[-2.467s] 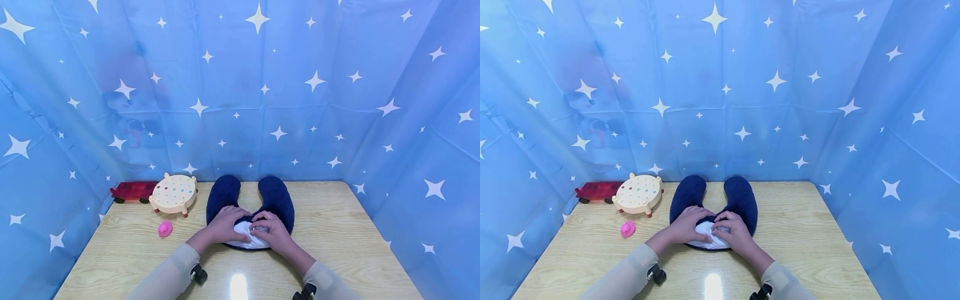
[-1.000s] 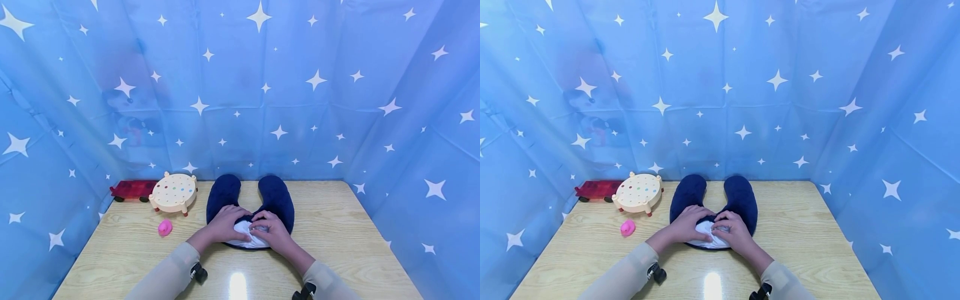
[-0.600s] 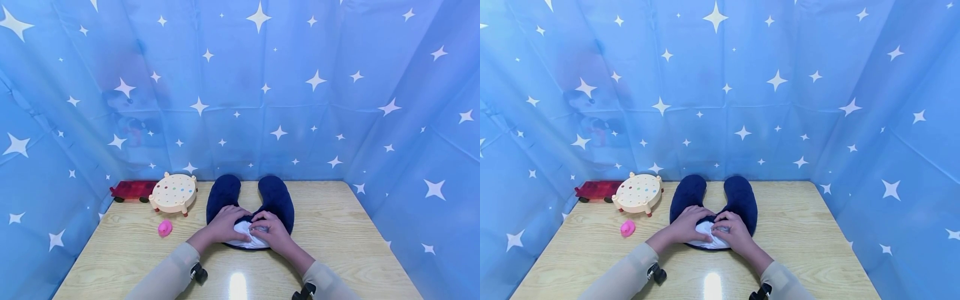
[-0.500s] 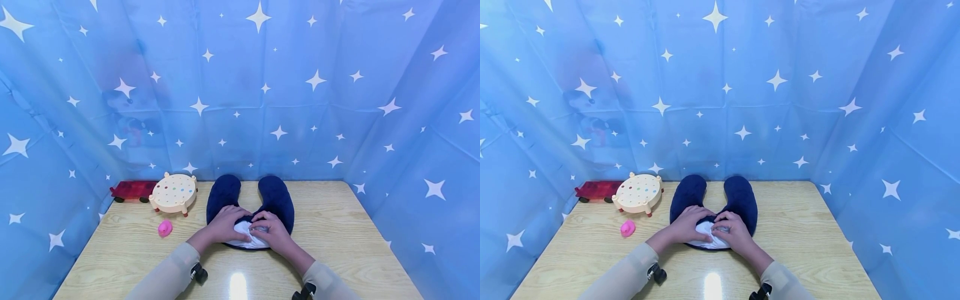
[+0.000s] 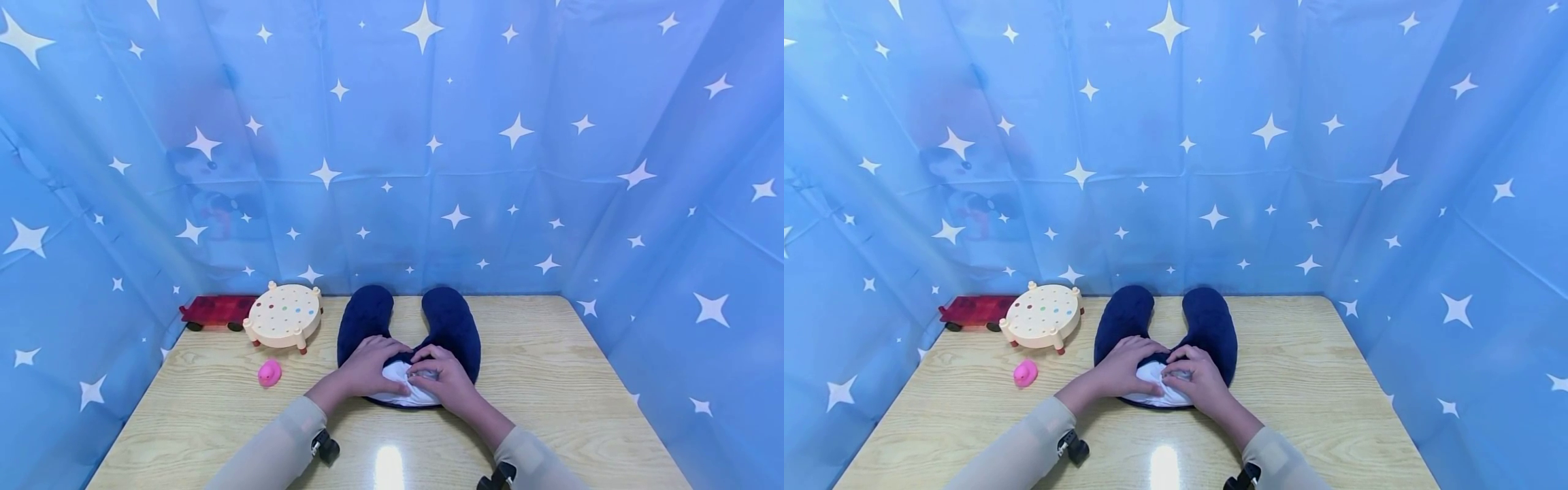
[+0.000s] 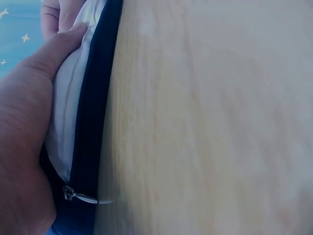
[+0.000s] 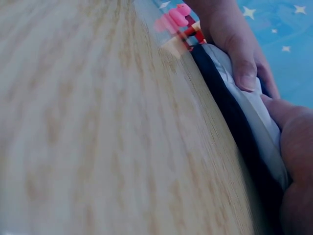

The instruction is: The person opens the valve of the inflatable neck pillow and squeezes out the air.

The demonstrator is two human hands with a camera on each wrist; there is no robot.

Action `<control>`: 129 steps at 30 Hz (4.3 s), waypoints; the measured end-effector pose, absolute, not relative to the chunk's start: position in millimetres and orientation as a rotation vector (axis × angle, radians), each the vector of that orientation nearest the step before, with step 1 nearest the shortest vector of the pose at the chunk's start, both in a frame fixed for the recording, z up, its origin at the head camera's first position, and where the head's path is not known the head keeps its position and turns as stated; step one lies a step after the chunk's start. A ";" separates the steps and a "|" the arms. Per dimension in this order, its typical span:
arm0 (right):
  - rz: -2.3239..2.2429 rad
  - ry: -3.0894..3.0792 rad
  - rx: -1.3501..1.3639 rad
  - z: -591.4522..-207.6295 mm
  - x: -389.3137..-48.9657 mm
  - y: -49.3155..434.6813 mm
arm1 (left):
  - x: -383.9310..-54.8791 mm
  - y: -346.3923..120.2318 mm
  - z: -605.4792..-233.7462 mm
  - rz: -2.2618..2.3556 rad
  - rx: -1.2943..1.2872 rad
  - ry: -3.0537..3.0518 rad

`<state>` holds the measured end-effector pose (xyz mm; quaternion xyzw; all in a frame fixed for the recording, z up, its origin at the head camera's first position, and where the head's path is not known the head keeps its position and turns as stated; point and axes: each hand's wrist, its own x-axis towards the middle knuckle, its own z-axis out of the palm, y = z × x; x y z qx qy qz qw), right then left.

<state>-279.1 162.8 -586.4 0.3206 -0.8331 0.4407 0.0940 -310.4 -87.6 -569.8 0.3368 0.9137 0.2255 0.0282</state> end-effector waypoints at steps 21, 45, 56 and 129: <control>1.308 -2.502 0.933 -585.8 -278.2 161.3 | -309.9 -87.5 -570.9 0.677 1.056 2.827; 1.297 -2.526 0.927 -586.0 -279.6 162.0 | -309.6 -86.8 -568.3 0.685 1.016 2.808; 1.307 -2.528 0.928 -585.8 -281.3 161.8 | -311.1 -86.9 -568.4 0.686 1.007 2.800; 1.269 -2.524 0.973 -588.0 -281.6 162.0 | -312.8 -86.0 -571.3 0.671 1.047 2.783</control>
